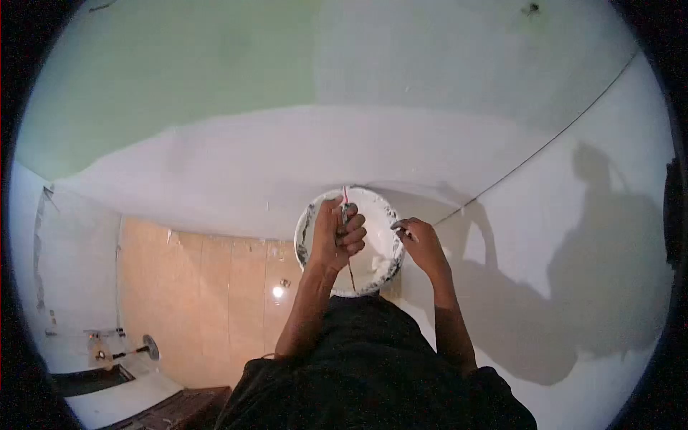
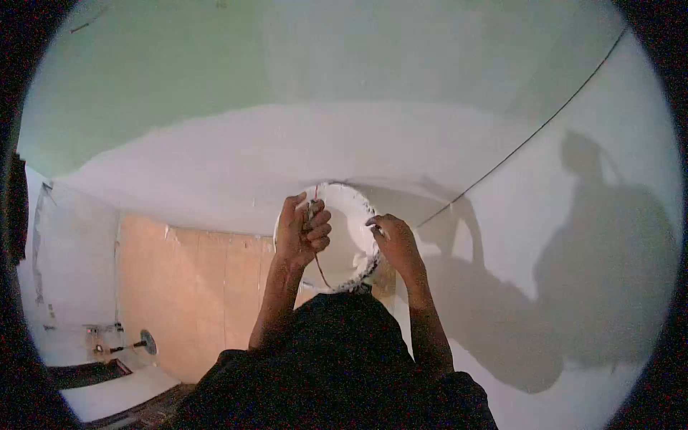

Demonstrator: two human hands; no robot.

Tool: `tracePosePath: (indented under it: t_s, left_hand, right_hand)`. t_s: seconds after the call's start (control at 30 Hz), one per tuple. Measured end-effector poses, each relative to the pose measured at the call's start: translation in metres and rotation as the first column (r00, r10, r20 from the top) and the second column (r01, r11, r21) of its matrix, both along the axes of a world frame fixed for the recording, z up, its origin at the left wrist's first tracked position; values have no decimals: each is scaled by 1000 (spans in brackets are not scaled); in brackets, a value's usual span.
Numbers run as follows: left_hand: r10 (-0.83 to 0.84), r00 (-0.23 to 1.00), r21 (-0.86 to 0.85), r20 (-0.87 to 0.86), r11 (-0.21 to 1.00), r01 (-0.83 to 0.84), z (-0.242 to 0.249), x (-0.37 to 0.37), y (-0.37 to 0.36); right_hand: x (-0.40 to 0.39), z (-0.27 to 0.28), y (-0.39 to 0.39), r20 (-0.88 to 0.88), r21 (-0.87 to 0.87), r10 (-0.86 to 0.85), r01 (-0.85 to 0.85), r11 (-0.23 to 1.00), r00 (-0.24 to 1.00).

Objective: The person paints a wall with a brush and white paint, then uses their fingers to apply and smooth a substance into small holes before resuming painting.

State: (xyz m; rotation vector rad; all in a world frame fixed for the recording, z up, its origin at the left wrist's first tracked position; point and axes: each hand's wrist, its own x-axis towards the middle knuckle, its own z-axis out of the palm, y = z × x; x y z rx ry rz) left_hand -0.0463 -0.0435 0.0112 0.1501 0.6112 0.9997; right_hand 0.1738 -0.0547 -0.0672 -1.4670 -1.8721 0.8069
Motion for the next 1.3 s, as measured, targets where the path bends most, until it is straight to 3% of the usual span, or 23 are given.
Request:
tracePosePath:
  t_s: [0.03,0.13,0.17,0.23,0.3,0.37,0.43,0.5,0.7,0.73,0.77,0.83,0.9,0.97,1.0,1.13,1.23,1.3]
  left_hand:
    - [9,1000,-24,0,1000,-9,1,1,1]
    - [-42,999,35,-19,998,43,-12,-4,5]
    - [-34,999,25,-16,999,34,-9,-4,5]
    - [-41,998,23,-42,999,42,-7,-3,5]
    - [-9,999,16,-49,1000,9,-12,-1,4]
    - [-14,999,9,-47,1000,15,-7,1,0]
    - [8,999,30,-53,1000,-7,-2,7,-5]
    - [14,997,26,-73,1000,-12,-1,11,-6]
    - [13,999,17,-30,1000,-13,2,16,-4]
    - [11,1000,8,-26,1000,-10,5,17,-3]
    - [13,1000,8,-25,1000,-13,5,18,-3]
    - [16,998,19,-66,1000,-15,4,19,-3]
    - [25,997,5,-77,1000,-24,9,20,-3]
    - [35,995,-9,-90,999,-36,9,20,-4]
    - [32,996,3,-82,999,-32,9,20,-2]
    - [34,996,23,-82,999,-33,4,18,0]
    - [19,996,9,-91,1000,-18,-1,14,0]
    - [31,995,18,-92,999,-29,-4,12,-1]
  right_hand:
    - [-7,4,0,0,-24,9,-9,1000,1000]
    - [-35,-14,-1,352,-32,163,-162,986,922]
    - [-40,-22,-2,352,-43,174,-170,985,920]
    - [-49,-32,-1,652,-176,258,-188,966,713]
    - [-48,-46,-10,671,-179,254,-180,967,696]
    - [-40,-67,-23,737,117,52,-202,972,673]
    - [-35,-46,-21,786,-155,193,-115,981,588]
    - [-17,-55,-22,728,29,128,-216,976,674]
    - [-7,-71,-24,702,-79,238,-258,963,671]
    - [-5,-68,-30,636,38,204,-295,955,744]
    - [-8,-69,-29,637,38,206,-297,954,743]
    - [-27,-55,-26,668,-133,273,-250,959,692]
    - [-34,-50,-21,624,-152,315,-285,947,715]
    - [-37,-55,-18,267,-63,364,-361,930,892]
    - [-37,-59,-11,137,-16,414,-416,909,900]
    - [-40,-75,16,110,-37,597,-597,802,795]
    - [-45,-79,25,22,-22,650,-649,760,760]
    - [-43,-79,26,85,-31,642,-642,766,762]
